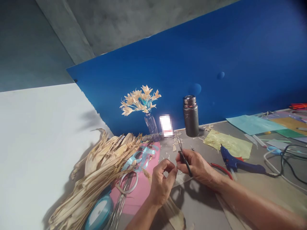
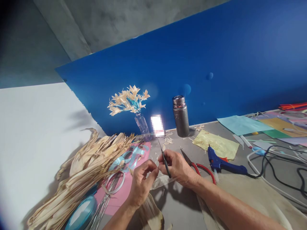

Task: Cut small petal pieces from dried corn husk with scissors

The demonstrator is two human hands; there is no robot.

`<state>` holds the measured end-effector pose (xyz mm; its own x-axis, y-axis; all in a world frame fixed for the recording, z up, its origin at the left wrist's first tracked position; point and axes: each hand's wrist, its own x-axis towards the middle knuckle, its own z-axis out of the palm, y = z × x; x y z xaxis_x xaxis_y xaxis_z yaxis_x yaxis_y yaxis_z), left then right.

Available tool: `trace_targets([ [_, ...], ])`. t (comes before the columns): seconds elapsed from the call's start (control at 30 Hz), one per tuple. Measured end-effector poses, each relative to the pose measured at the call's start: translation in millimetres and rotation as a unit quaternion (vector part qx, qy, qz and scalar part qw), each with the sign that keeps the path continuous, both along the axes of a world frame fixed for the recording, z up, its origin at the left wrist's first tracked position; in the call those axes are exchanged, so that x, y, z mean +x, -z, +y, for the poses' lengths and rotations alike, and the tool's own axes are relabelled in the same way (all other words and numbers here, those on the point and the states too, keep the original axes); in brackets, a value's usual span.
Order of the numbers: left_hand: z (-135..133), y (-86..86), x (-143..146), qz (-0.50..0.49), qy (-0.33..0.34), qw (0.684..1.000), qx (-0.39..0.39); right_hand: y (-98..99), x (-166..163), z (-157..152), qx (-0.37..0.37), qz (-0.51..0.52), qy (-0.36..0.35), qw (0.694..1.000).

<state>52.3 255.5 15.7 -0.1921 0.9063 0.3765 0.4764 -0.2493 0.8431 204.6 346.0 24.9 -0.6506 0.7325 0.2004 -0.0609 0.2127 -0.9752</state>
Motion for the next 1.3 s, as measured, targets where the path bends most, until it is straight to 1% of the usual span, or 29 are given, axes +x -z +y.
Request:
trace_targets([
  [0.1, 0, -4.7, -4, -0.043, 0.076, 0.996, -0.023, -3.1, 4, 0, -0.096, 0.041, -0.077, 0.992],
  [0.2, 0, -10.3, -6, -0.091, 0.138, 0.985, -0.045, -0.4, 5, 2, -0.183, 0.077, -0.153, 0.968],
  [0.27, -1, -13.8, -4, -0.151, 0.184, 0.969, -0.059, 5.0, 4, 4, -0.228, 0.107, -0.195, 0.948],
  [0.33, -3, -16.2, -3, -0.216, 0.233, 0.945, -0.075, 10.7, 2, 5, -0.258, 0.139, -0.235, 0.927],
  [0.4, -5, -17.1, -4, -0.253, 0.253, 0.93, -0.087, 14.2, 3, 7, -0.278, 0.167, -0.271, 0.906],
  [0.47, -6, -16.5, -8, -0.255, 0.242, 0.932, -0.089, 14.5, 6, 9, -0.299, 0.195, -0.303, 0.884],
  [0.5, -6, -16.0, -10, -0.251, 0.233, 0.936, -0.086, 13.6, 7, 10, -0.304, 0.204, -0.309, 0.878],
  [0.53, -6, -15.4, -12, -0.248, 0.225, 0.939, -0.083, 12.2, 9, 12, -0.303, 0.209, -0.303, 0.879],
  [0.57, -5, -15.0, -14, -0.249, 0.218, 0.94, -0.079, 10.5, 11, 13, -0.296, 0.207, -0.286, 0.888],
  [0.67, -3, -14.8, -12, -0.271, 0.196, 0.94, -0.069, 5.7, 11, 14, -0.238, 0.175, -0.211, 0.932],
  [0.73, -2, -14.9, -7, -0.282, 0.18, 0.94, -0.066, 3.0, 9, 10, -0.192, 0.136, -0.19, 0.953],
  [0.8, -1, -14.5, -3, -0.289, 0.175, 0.939, -0.068, 0.6, 6, 3, -0.155, 0.094, -0.167, 0.969],
  [0.87, 0, -13.3, 0, -0.289, 0.18, 0.938, -0.071, -1.6, 4, -4, -0.137, 0.064, -0.14, 0.978],
  [0.93, 0, -11.7, 1, -0.285, 0.193, 0.936, -0.073, -2.7, 3, -8, -0.135, 0.055, -0.133, 0.98],
  [1.0, -1, -10.1, 1, -0.285, 0.213, 0.932, -0.074, -2.1, 4, -8, -0.159, 0.069, -0.158, 0.972],
  [1.07, -2, -8.8, -1, -0.292, 0.228, 0.926, -0.069, 0.3, 5, -5, -0.21, 0.104, -0.196, 0.952],
  [1.13, -2, -7.5, -2, -0.305, 0.232, 0.922, -0.057, 3.6, 7, 2, -0.269, 0.146, -0.228, 0.924],
  [1.17, -1, -6.9, -3, -0.312, 0.23, 0.92, -0.051, 5.2, 8, 6, -0.288, 0.162, -0.237, 0.914],
  [1.2, -1, -6.1, -3, -0.322, 0.227, 0.918, -0.046, 6.4, 9, 10, -0.296, 0.174, -0.236, 0.909],
  [1.23, 0, -5.4, -4, -0.334, 0.221, 0.915, -0.043, 7.2, 10, 13, -0.294, 0.179, -0.23, 0.91],
  [1.3, 2, -4.0, -4, -0.355, 0.201, 0.912, -0.04, 7.2, 10, 15, -0.262, 0.172, -0.208, 0.926],
])
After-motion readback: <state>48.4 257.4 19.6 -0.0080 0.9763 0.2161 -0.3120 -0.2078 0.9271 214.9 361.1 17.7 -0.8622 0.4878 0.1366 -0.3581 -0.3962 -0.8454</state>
